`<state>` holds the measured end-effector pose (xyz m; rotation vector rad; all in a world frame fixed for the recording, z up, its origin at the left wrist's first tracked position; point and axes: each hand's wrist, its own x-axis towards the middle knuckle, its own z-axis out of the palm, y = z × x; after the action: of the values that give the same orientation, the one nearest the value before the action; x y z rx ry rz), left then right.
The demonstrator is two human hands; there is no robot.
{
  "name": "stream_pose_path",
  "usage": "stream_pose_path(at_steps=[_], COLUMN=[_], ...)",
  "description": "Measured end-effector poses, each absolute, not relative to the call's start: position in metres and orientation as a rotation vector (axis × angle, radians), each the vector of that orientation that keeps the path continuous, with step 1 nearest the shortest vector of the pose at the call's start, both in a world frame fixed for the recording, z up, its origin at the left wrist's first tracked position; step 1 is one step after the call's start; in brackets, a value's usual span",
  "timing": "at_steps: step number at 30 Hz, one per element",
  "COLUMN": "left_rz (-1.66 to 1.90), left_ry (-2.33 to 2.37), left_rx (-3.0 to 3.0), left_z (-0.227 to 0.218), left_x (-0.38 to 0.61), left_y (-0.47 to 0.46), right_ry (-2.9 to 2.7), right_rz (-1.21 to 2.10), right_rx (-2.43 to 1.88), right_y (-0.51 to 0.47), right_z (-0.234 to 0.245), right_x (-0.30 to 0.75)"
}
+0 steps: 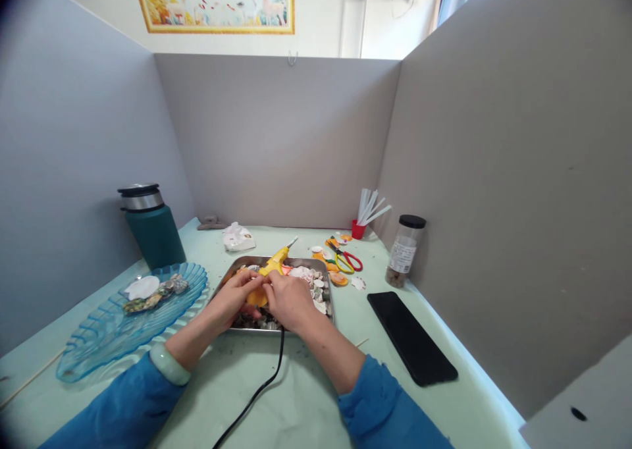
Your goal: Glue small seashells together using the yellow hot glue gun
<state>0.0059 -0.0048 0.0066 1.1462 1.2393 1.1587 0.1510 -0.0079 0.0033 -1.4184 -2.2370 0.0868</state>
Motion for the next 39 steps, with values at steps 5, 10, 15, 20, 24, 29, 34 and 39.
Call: stream_pose_path(at_steps=[5, 10, 15, 20, 24, 29, 34, 39], left_rz=[1.149, 1.149, 1.154, 1.127, 1.124, 1.132, 1.109, 1.102], left_ry=[1.244, 1.235, 1.234, 1.24, 1.225, 1.243, 1.251, 1.249], left_rx=[1.149, 1.159, 1.159, 1.176, 1.197, 1.204, 1.223, 1.208], left_z=[0.006, 0.0043, 0.0048, 0.0059, 0.0047, 0.0035, 0.004, 0.0049], left_x=[0.0058, 0.0048, 0.0049, 0.0052, 0.0051, 0.0053, 0.0055, 0.006], left_y=[-0.0049, -0.0041, -0.0042, -0.0053, -0.005, -0.0044, -0.0046, -0.0042], right_ry=[-2.242, -2.243, -2.242, -2.242, -2.24, -2.244, -2.256, -2.254], right_rz=[0.087, 0.09, 0.078, 0.084, 0.088, 0.073, 0.073, 0.063], right_rx=[-1.41, -1.409, -1.416, -1.41, -1.407, -1.413, -1.426, -1.418], right_y=[-0.008, -0.0069, -0.0077, -0.0081, -0.0072, -0.0073, -0.0079, -0.0064], right_z=[0.0023, 0.0006, 0.0019, 0.0019, 0.0008, 0.0009, 0.0019, 0.0004], right_x=[0.1518, 0.1512, 0.1508, 0.1512, 0.1516, 0.1517, 0.1515, 0.1514])
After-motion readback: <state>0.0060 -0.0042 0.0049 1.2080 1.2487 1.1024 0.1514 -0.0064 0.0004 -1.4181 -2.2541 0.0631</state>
